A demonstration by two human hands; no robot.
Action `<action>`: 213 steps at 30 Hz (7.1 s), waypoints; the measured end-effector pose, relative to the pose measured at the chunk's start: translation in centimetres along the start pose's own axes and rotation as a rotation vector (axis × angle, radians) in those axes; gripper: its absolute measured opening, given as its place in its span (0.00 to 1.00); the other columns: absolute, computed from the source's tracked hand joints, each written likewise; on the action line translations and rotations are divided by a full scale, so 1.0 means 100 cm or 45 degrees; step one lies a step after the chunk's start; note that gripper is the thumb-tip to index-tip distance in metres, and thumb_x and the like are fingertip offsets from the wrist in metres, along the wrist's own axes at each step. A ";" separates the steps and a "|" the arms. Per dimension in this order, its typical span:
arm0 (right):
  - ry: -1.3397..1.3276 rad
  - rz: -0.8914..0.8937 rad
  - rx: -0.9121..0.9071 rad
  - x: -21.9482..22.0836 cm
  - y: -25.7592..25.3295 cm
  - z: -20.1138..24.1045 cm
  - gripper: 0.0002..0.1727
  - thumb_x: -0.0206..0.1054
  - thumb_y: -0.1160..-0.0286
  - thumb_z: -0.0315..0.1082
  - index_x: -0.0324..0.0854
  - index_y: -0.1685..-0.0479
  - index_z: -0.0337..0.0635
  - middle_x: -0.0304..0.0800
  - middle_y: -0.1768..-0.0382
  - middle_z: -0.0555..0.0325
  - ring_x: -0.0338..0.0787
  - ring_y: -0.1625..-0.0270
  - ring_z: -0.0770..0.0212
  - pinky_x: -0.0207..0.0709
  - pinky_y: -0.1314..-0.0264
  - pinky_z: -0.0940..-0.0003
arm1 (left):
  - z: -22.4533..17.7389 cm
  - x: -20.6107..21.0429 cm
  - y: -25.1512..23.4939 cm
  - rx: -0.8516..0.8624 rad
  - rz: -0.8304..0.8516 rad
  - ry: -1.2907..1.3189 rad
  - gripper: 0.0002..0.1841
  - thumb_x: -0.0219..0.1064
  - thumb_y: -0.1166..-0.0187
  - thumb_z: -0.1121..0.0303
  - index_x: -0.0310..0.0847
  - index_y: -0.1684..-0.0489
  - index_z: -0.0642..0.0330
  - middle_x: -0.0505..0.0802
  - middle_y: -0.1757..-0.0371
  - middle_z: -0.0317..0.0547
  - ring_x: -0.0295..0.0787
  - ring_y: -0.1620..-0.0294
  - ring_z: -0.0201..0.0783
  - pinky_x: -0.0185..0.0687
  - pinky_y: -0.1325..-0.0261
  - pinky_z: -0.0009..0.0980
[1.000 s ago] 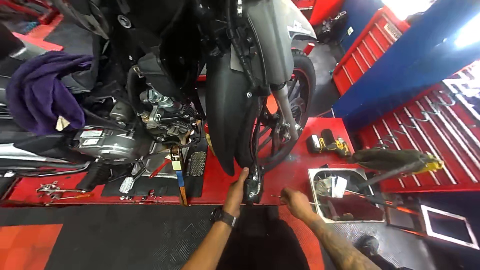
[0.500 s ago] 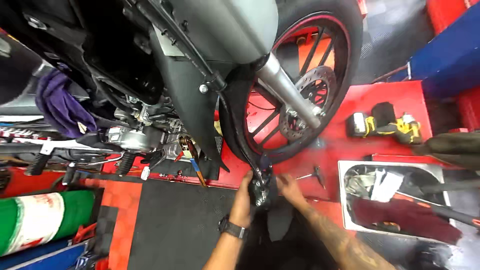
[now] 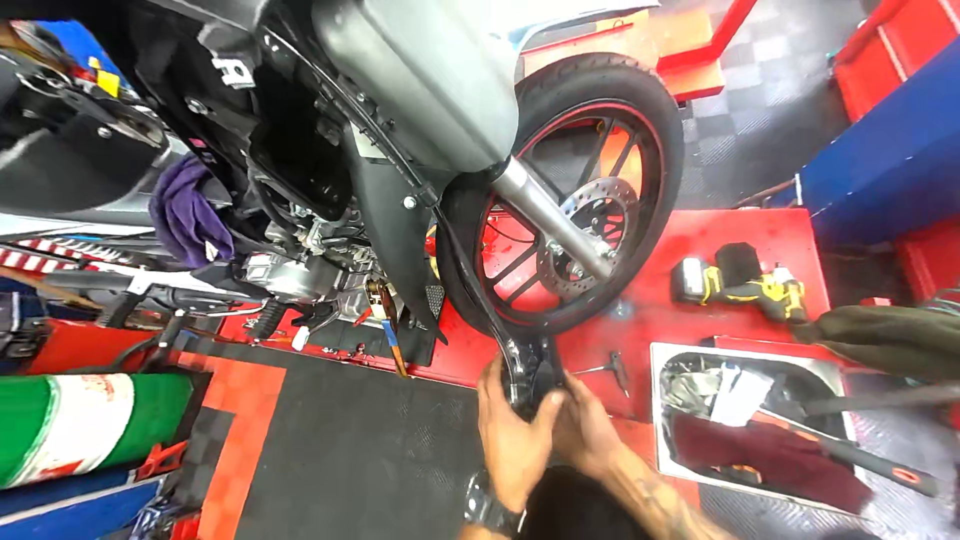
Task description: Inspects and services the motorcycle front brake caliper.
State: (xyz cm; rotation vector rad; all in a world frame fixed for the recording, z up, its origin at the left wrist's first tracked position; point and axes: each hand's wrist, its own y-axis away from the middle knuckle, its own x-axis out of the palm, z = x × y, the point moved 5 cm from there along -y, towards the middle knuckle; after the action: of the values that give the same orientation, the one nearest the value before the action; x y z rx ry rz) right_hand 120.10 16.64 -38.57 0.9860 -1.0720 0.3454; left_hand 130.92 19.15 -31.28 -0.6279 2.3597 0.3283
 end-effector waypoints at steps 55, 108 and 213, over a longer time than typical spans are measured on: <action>2.263 -0.351 -2.127 0.087 0.164 0.071 0.29 0.67 0.18 0.50 0.77 0.25 0.40 0.92 0.39 0.54 0.92 0.38 0.62 0.89 0.36 0.65 | -0.135 -0.002 0.001 -0.176 0.448 1.295 0.19 0.62 0.19 0.51 0.88 0.55 0.58 0.93 0.67 0.51 0.93 0.68 0.40 0.92 0.65 0.38; 2.267 -0.053 -2.296 0.103 0.161 0.043 0.17 0.65 0.17 0.39 0.77 0.37 0.39 0.93 0.47 0.46 0.95 0.46 0.53 0.89 0.42 0.63 | -0.100 -0.021 -0.008 0.062 0.716 1.607 0.22 0.70 0.28 0.45 0.90 0.54 0.57 0.96 0.59 0.50 0.97 0.57 0.41 0.95 0.56 0.40; 0.870 -1.676 -0.951 -0.216 -0.016 -0.015 0.19 0.65 0.23 0.33 0.75 0.35 0.40 0.90 0.56 0.40 0.90 0.55 0.35 0.80 0.55 0.28 | -0.060 -0.058 -0.049 -0.351 1.483 1.629 0.38 0.71 0.37 0.36 0.84 0.40 0.63 0.93 0.48 0.65 0.95 0.52 0.59 0.93 0.55 0.52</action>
State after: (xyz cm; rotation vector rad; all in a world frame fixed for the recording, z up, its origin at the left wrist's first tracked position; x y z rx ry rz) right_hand 111.75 21.49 -58.08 0.6174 0.2159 -0.7253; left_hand 134.11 14.68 -23.27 0.8399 3.7247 0.9588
